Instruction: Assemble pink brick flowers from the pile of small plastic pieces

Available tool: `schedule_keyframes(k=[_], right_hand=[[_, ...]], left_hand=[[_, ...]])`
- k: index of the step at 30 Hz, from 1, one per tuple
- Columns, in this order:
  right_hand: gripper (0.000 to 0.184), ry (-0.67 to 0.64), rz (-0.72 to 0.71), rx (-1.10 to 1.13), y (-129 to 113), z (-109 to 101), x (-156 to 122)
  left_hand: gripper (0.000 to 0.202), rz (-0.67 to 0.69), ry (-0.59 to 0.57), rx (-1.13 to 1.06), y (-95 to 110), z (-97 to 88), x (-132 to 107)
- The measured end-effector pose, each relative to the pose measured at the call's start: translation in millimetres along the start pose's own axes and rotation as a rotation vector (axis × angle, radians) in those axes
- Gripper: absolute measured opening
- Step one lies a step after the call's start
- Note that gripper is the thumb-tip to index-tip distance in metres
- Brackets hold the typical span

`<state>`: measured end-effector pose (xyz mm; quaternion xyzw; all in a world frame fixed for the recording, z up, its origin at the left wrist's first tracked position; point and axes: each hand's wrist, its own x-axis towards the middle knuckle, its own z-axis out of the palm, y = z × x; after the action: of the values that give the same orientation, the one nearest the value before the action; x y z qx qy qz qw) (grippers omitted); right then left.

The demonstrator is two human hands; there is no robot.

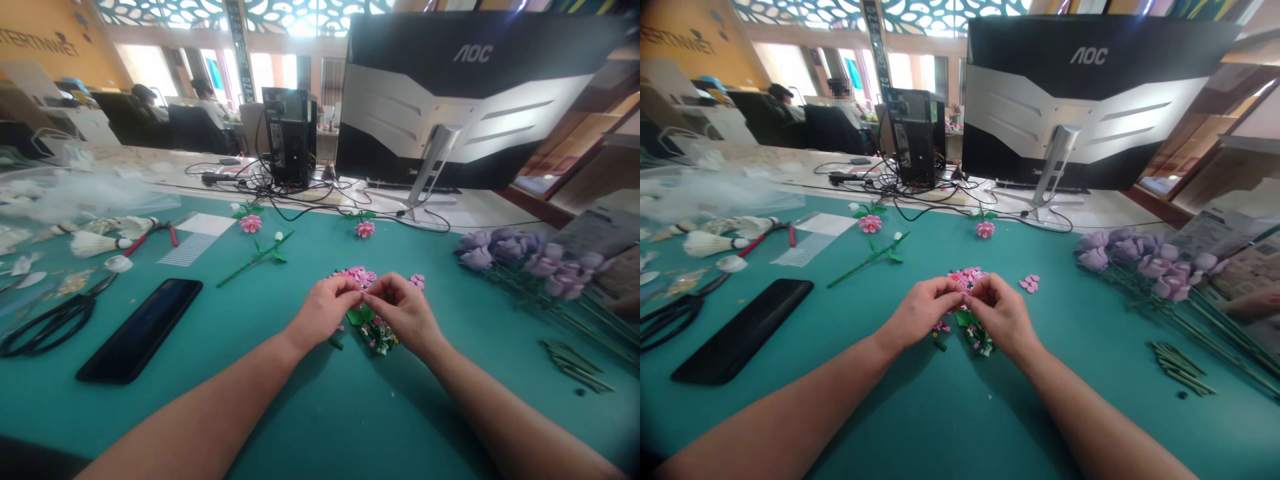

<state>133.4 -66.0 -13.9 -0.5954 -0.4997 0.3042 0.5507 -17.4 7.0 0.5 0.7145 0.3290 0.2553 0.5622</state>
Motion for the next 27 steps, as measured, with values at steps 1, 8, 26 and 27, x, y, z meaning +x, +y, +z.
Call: schedule_keyframes(k=[1, 8, 26, 27], right_hand=[[0.022, -0.008, -0.006, 0.009, -0.1, -0.3, 0.4], [0.024, 0.029, -0.02, -0.086, 2.4, -26.9, 17.5], [0.015, 0.234, 0.163, -1.109, 70.7, -133.1, 40.6], [0.016, 0.238, 0.158, -1.113, 70.7, -132.6, 40.4]], left_hand=[[0.021, -0.015, -0.006, -0.029, -0.9, 0.1, 0.8], [0.024, -0.094, 0.058, -0.223, 1.2, -0.1, 6.2], [0.02, -0.033, 0.125, -0.19, 1.3, -17.3, 13.8], [0.02, -0.032, 0.127, -0.192, 1.2, -17.3, 14.0]])
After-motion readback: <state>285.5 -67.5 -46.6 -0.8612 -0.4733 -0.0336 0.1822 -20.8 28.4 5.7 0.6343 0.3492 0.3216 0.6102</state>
